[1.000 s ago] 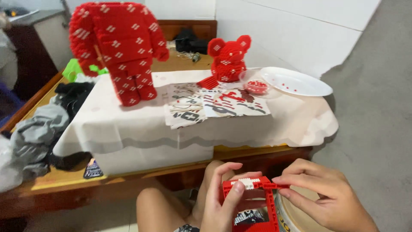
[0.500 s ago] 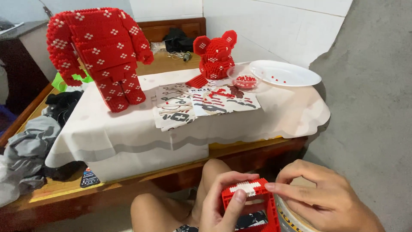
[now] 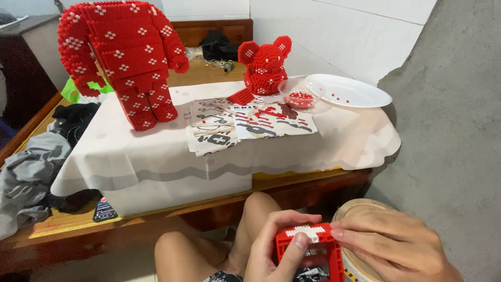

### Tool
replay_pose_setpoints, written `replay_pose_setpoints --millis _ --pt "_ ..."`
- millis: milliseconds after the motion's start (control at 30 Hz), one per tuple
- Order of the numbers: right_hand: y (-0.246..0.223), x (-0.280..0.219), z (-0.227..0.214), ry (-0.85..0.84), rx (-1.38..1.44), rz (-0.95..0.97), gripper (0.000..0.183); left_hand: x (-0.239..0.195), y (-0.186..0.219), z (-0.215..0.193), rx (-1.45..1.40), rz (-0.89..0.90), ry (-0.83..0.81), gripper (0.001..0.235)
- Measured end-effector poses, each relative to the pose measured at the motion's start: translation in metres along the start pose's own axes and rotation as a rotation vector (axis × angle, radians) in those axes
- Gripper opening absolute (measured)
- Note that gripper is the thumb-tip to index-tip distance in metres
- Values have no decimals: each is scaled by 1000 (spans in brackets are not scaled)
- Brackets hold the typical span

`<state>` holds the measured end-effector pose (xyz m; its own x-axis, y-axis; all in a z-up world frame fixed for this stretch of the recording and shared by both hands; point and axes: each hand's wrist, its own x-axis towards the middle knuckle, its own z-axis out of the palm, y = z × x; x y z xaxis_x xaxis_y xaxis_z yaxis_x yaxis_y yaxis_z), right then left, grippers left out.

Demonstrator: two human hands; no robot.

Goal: Assembling a small red and white cross-shaped object using plastic building blocks

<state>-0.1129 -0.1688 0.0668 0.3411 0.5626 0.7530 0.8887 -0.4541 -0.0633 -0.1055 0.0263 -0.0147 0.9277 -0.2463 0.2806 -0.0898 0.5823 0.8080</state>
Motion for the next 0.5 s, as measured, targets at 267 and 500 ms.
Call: replay_pose_setpoints --millis 267,500 --pt "-7 -5 -2 -16 -75 107 22 -2 6 5 -21 -18 -5 33" --pt "-3 0 7 118 -45 -20 18 -2 3 4 -27 11 -32 34"
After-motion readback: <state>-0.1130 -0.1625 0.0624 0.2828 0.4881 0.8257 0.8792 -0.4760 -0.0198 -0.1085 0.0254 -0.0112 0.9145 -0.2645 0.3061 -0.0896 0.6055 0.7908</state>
